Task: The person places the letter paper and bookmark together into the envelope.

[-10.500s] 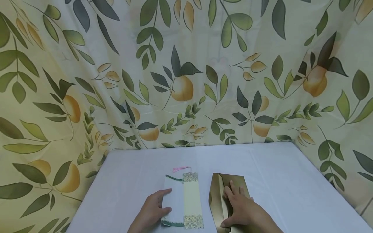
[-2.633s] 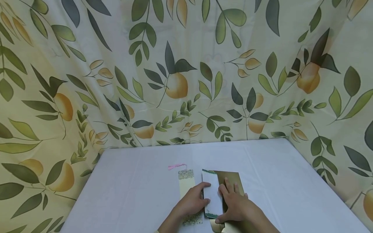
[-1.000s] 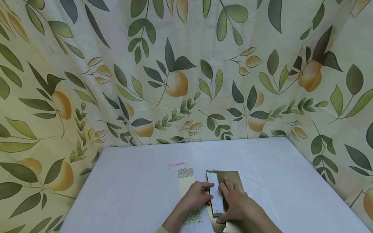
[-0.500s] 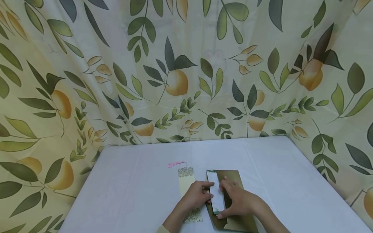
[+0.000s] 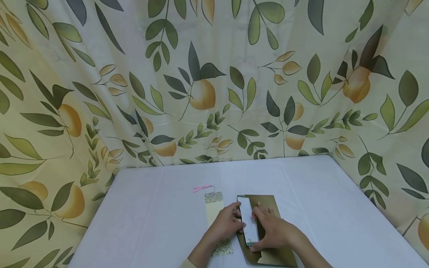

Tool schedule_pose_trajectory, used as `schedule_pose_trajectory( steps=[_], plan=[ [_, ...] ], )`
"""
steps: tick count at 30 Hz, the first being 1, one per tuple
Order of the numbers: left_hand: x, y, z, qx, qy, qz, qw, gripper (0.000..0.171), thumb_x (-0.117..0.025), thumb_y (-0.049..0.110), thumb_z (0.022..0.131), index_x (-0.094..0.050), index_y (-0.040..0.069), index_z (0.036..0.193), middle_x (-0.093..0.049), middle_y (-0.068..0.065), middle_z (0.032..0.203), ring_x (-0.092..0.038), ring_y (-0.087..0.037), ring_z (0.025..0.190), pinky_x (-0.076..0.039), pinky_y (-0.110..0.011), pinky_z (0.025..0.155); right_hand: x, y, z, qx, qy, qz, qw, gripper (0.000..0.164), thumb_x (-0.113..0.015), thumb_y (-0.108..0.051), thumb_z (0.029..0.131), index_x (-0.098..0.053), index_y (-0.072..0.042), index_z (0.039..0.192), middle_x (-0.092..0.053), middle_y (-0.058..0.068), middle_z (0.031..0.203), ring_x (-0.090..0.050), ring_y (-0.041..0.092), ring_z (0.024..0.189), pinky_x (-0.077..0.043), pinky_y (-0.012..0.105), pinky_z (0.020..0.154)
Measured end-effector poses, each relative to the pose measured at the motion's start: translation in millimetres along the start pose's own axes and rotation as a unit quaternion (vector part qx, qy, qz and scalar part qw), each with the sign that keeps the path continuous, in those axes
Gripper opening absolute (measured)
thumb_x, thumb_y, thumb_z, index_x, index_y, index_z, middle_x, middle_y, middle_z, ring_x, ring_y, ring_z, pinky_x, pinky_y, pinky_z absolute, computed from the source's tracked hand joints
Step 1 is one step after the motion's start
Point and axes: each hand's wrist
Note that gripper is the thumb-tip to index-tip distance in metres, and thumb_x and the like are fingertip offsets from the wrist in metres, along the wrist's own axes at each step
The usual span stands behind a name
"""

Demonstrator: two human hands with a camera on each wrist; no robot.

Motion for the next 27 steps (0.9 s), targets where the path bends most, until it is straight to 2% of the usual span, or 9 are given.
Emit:
schedule_pose_trajectory(
  steps=[3,6,9,12,19,22,27],
  plan=[
    [0.2,0.9,-0.3,0.001,-0.007,0.0,1.0,0.06,-0.07,-0.002,0.08,-0.046,0.002,0.135,-0.061,0.0,0.093,-0.064,-0.014,0.061,-0.05,-0.026,0.059,0.9,1.9,-0.9,0.014,0.0,0.004,1.0,0.075,-0.08,-0.062,0.058,-0.037,-0.02,0.103,-0.02,0.033,0.147,-0.016,0.067,0.122,-0.043,0.063,0.075],
    [0.2,1.5,-1.0,0.002,-0.015,-0.013,0.9998,0.058,-0.069,-0.004,0.08,-0.048,0.002,0.133,-0.059,-0.001,0.093,-0.064,-0.015,0.062,-0.051,-0.027,0.058,2.2,3.6,-1.7,0.03,0.004,0.007,1.0,0.075,-0.079,-0.063,0.059,-0.038,-0.019,0.103,-0.022,0.034,0.145,-0.019,0.067,0.121,-0.038,0.066,0.084],
    [-0.2,2.2,-1.6,-0.003,-0.024,-0.019,0.9995,0.057,-0.069,-0.005,0.08,-0.048,0.001,0.133,-0.059,-0.003,0.092,-0.065,-0.016,0.063,-0.051,-0.027,0.058,3.4,4.1,-2.6,0.037,0.004,0.01,0.999,0.076,-0.079,-0.063,0.059,-0.038,-0.018,0.105,-0.022,0.035,0.145,-0.02,0.067,0.121,-0.035,0.067,0.087],
    [-1.0,3.4,-1.7,-0.01,-0.035,-0.015,0.9992,0.057,-0.068,-0.006,0.081,-0.047,-0.001,0.134,-0.059,-0.005,0.09,-0.065,-0.016,0.063,-0.051,-0.027,0.058,4.5,2.9,-3.3,0.035,0.003,0.014,0.999,0.077,-0.08,-0.063,0.058,-0.038,-0.018,0.105,-0.021,0.036,0.144,-0.02,0.067,0.12,-0.035,0.068,0.085],
    [-1.9,4.3,0.3,-0.005,-0.039,0.03,0.9988,0.057,-0.069,-0.003,0.08,-0.049,0.0,0.133,-0.059,0.0,0.09,-0.063,-0.011,0.063,-0.049,-0.024,0.058,4.3,0.0,-2.2,0.019,-0.003,0.016,1.0,0.077,-0.081,-0.062,0.057,-0.039,-0.019,0.105,-0.02,0.036,0.145,-0.018,0.067,0.121,-0.038,0.068,0.082],
    [-1.6,5.2,1.0,-0.008,-0.045,0.028,0.9986,0.058,-0.069,-0.004,0.079,-0.048,-0.002,0.133,-0.06,0.0,0.092,-0.064,-0.012,0.062,-0.05,-0.024,0.059,4.4,0.1,-2.1,0.013,-0.004,0.015,1.0,0.077,-0.081,-0.062,0.056,-0.038,-0.02,0.105,-0.019,0.035,0.146,-0.017,0.067,0.121,-0.039,0.067,0.079],
    [-3.3,6.0,2.0,-0.011,-0.051,0.016,0.9985,0.059,-0.069,-0.004,0.08,-0.047,-0.002,0.134,-0.06,-0.001,0.092,-0.064,-0.012,0.062,-0.051,-0.024,0.059,4.6,1.7,-2.2,0.028,-0.001,0.02,0.999,0.077,-0.081,-0.061,0.057,-0.038,-0.019,0.104,-0.02,0.037,0.144,-0.017,0.068,0.12,-0.039,0.067,0.081]
  ],
)
Point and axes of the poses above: each hand's wrist, its own z-axis towards the middle knuckle, its own x-axis out of the back of the hand, y = z × x
